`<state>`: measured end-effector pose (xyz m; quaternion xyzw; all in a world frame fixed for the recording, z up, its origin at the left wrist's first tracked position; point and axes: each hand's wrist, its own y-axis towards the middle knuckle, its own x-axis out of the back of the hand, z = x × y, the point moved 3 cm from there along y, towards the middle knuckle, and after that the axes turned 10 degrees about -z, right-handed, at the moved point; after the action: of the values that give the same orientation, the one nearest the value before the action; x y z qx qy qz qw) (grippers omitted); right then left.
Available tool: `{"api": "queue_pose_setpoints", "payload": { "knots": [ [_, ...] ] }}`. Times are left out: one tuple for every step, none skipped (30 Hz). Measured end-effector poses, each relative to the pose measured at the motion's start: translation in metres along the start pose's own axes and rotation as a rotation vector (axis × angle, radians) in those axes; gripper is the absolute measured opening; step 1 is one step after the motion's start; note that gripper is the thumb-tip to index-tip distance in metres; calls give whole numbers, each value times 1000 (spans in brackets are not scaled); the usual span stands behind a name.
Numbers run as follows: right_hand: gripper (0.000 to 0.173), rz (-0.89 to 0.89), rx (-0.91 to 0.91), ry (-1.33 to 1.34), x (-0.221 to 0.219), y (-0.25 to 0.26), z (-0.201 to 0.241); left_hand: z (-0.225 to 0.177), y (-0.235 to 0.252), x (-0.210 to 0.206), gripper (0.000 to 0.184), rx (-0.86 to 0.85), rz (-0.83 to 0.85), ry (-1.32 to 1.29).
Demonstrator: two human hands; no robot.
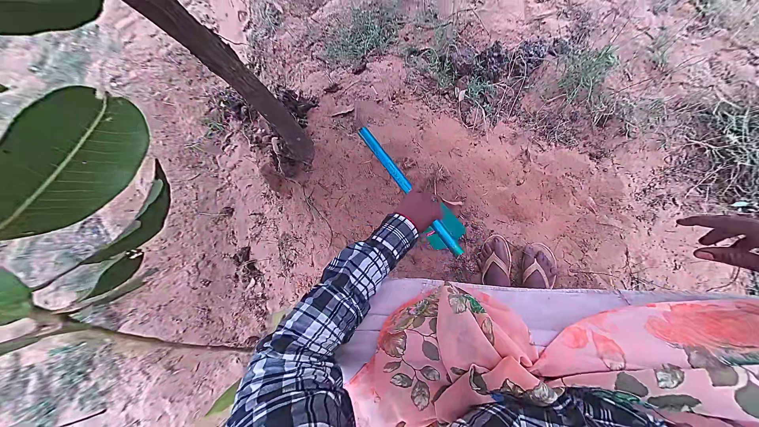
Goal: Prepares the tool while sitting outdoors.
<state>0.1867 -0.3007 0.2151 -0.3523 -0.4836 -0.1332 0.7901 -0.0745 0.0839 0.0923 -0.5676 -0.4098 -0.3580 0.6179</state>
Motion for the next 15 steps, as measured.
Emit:
{"api": "queue_pose_setpoints", "payload": {
  "knots": [
    [44,-34,133,-35,-3,6,-5,-8,0,12,29,12,-22,-40],
    [38,-105,279,-73,-6,12,-7,-17,0,25,33,21,-32,-66],
    [33,-150,374,-94,-5,17,3,-29,0,38,37,22,-36,-87],
    [30,-176,453,-104,-4,23,19,-42,0,52,39,16,-47,-101],
    [30,-182,527,-81,-5,31,40,-58,0,66,41,4,-65,-113],
    [34,-160,570,-21,-8,39,63,-74,1,80,39,-17,-97,-121],
    [43,-94,568,70,-13,46,89,-90,2,93,35,-38,-149,-116],
    [55,8,524,166,-20,53,113,-106,4,105,33,-49,-211,-116],
    [65,124,432,246,-28,60,135,-119,7,115,30,-48,-294,-120],
    [65,213,320,316,-36,67,153,-129,10,122,29,-29,-401,-122],
    [52,261,216,388,-43,75,164,-133,11,126,28,15,-521,-131],
    [40,280,155,442,-48,85,167,-134,8,128,32,85,-632,-143],
    [35,285,119,465,-52,96,160,-130,2,129,43,171,-718,-171],
    [30,279,108,454,-56,107,144,-122,-9,129,55,242,-760,-227],
    [25,265,108,426,-60,117,122,-113,-23,128,63,297,-771,-286]
  ]
}}
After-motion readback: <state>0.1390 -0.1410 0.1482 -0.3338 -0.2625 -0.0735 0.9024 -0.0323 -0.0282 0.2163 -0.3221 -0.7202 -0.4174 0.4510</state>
